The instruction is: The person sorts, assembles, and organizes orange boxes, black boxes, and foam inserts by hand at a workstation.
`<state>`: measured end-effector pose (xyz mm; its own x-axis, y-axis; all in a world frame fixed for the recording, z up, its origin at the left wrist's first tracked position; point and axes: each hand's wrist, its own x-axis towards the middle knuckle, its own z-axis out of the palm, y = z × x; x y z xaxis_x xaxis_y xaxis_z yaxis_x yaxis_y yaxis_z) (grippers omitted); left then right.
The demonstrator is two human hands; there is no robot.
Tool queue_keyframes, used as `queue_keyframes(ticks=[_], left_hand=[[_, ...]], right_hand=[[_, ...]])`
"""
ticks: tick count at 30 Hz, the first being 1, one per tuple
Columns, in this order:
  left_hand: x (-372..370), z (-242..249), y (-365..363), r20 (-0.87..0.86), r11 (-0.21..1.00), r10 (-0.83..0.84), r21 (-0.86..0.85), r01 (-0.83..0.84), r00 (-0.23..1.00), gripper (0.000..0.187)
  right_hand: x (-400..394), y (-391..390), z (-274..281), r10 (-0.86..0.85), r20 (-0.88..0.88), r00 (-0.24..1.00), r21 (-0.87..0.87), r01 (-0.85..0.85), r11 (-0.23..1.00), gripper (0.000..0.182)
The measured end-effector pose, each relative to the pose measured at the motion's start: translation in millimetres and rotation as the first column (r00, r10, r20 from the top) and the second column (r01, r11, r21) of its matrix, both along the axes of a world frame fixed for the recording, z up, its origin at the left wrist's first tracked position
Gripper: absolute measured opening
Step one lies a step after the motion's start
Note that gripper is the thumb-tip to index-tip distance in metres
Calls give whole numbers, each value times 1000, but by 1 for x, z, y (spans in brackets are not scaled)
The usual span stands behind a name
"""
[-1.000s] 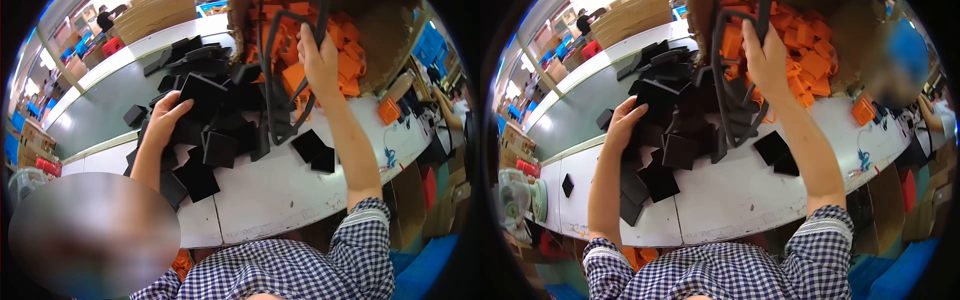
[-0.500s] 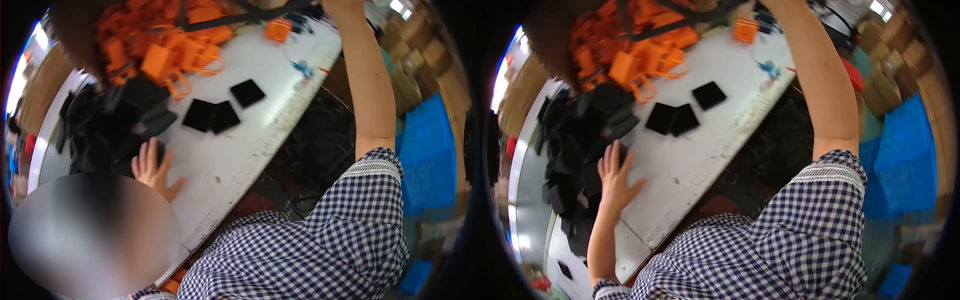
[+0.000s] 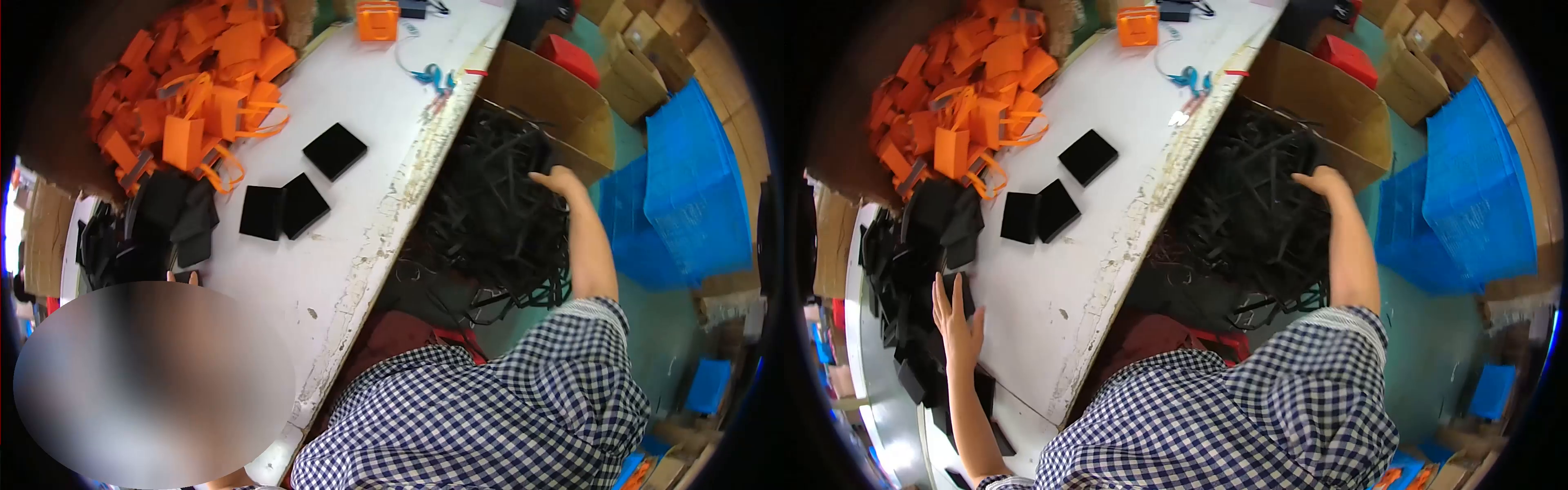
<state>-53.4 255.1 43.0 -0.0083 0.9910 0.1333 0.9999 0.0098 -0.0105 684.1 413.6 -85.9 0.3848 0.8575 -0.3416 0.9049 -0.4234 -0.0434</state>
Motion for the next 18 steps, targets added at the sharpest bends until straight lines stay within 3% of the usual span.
queue_keyframes(ticks=[1, 2, 3, 5, 6, 7, 8, 9, 11, 12, 14, 16, 17, 18], left_hand=[[9, 15, -11, 12, 999, -28, -37, 28, 1000, 76], [17, 33, -25, 7, 998, -17, -65, 17, 1000, 86], [27, 46, -43, 3, 992, 27, -123, -26, 1000, 93], [28, 59, -83, -9, 978, 114, -173, -114, 993, 104], [22, 47, -100, -16, 975, 130, -182, -130, 991, 107], [8, 31, -116, -38, 973, 138, -184, -142, 990, 106], [-6, 20, -127, -46, 958, 183, -214, -189, 982, 97], [-25, 6, -133, -113, 963, 203, -159, -219, 973, 92], [-55, -5, -139, -211, 957, 260, -73, -280, 942, 83], [-66, -4, -138, -244, 946, 303, -38, -322, 921, 80], [-68, 24, -129, -56, 937, 341, -56, -344, 938, 85], [-70, 63, -104, 139, 955, 273, 76, -286, 952, 91], [-79, 79, -86, 119, 956, 235, 153, -252, 965, 95], [-92, 91, -65, 100, 949, 200, 226, -218, 975, 100]], right_hand=[[-14, -1, 48, -33, 75, 997, -123, 42, 991, 81], [-12, 2, 72, 12, 111, 994, -19, -10, 1000, 79], [-21, 1, 97, 75, 179, 981, 242, -117, 963, 75], [-47, 17, 148, 178, 252, 951, 419, -273, 866, 56], [-31, 38, 125, 395, 153, 906, 739, -371, 563, 45], [-82, 39, 153, 395, -58, 917, 706, -242, 666, 41], [-123, 51, 153, 494, -268, 827, 735, -156, 660, 37], [-171, 56, 157, 592, -320, 740, 731, -205, 651, 38], [-268, 62, 167, 763, -378, 524, 706, -370, 604, 50], [-320, 61, 171, 876, -305, 374, 761, -457, 460, 56], [-419, 58, 198, 902, -410, 132, 699, -590, 404, 64], [-518, 50, 227, 913, -374, -165, 768, -607, 205, 55], [-566, 46, 245, 883, -419, -211, 740, -642, 198, 49], [-620, 60, 237, 832, -407, -376, 818, -555, 149, 47]])
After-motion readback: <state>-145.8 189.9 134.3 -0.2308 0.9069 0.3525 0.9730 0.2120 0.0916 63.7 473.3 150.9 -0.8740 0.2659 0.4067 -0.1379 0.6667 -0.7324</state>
